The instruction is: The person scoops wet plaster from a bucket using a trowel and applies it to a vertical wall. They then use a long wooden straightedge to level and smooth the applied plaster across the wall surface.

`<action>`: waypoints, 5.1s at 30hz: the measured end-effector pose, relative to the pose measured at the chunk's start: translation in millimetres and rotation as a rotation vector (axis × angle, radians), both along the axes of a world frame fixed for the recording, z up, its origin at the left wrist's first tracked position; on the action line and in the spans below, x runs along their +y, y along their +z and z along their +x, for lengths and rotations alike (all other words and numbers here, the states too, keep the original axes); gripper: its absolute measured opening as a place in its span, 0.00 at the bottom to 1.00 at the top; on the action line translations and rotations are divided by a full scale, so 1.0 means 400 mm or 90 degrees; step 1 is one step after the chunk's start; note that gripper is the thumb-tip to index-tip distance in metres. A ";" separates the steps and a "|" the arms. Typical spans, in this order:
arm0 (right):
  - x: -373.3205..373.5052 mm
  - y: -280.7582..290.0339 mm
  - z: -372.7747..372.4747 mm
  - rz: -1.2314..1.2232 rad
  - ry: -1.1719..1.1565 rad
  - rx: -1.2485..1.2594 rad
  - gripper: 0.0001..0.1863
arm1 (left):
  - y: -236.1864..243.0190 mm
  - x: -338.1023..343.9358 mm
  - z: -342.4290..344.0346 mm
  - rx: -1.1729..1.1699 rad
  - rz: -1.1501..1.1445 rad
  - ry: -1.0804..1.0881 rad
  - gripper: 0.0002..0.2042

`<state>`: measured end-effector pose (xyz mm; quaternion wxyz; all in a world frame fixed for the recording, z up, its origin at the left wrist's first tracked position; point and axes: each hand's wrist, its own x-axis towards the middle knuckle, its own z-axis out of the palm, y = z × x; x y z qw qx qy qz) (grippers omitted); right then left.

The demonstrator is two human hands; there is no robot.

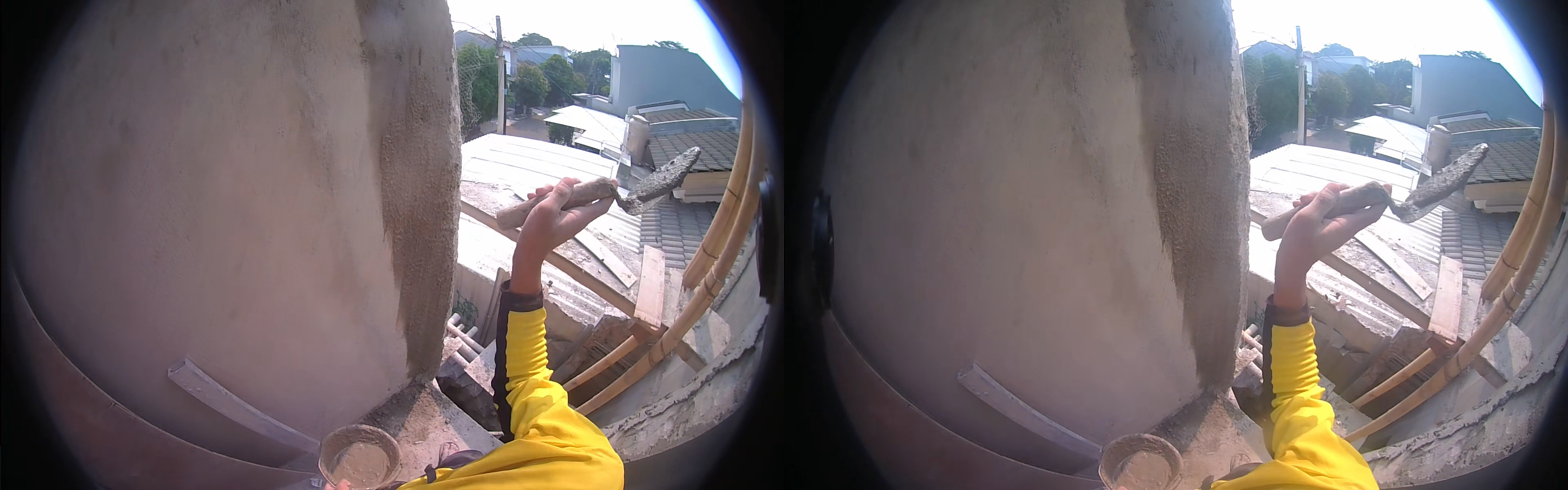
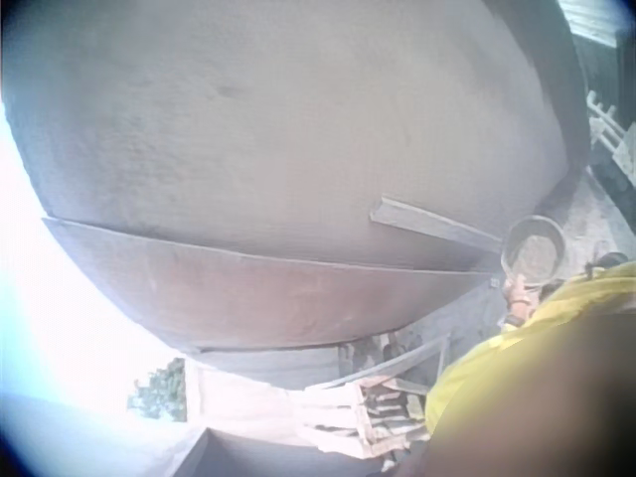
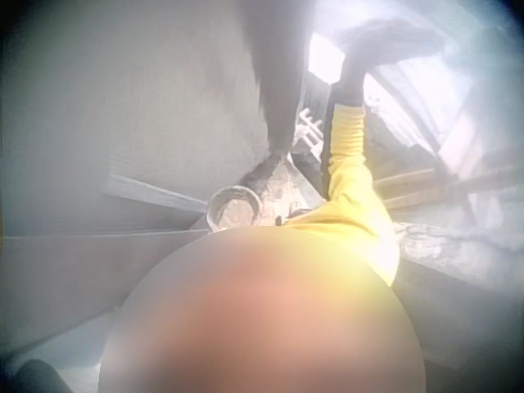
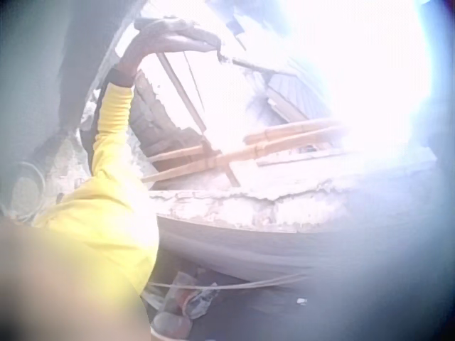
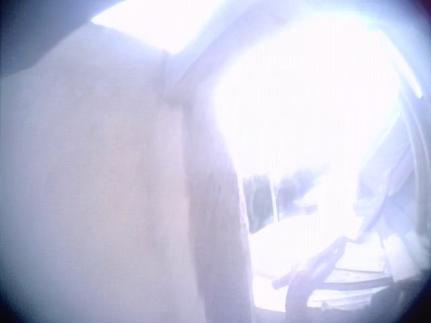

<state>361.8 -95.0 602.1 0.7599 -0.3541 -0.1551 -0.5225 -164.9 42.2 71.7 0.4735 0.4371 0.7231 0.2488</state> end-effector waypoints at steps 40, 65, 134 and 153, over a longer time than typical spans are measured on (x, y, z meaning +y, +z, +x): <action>-0.157 -0.586 -0.579 -0.093 1.180 0.625 0.33 | 0.115 0.022 -0.024 -0.257 -0.009 -0.127 0.21; -0.091 -0.805 -0.383 -1.168 0.350 0.393 0.33 | 0.097 -0.018 -0.108 -0.145 0.118 -0.035 0.18; 0.003 -1.033 -0.721 -1.532 0.537 0.433 0.21 | 0.248 0.019 0.015 -0.065 0.158 -0.374 0.09; -0.110 -0.502 -0.512 -0.158 1.027 0.567 0.32 | 0.146 0.059 0.126 -0.293 -0.020 -0.133 0.22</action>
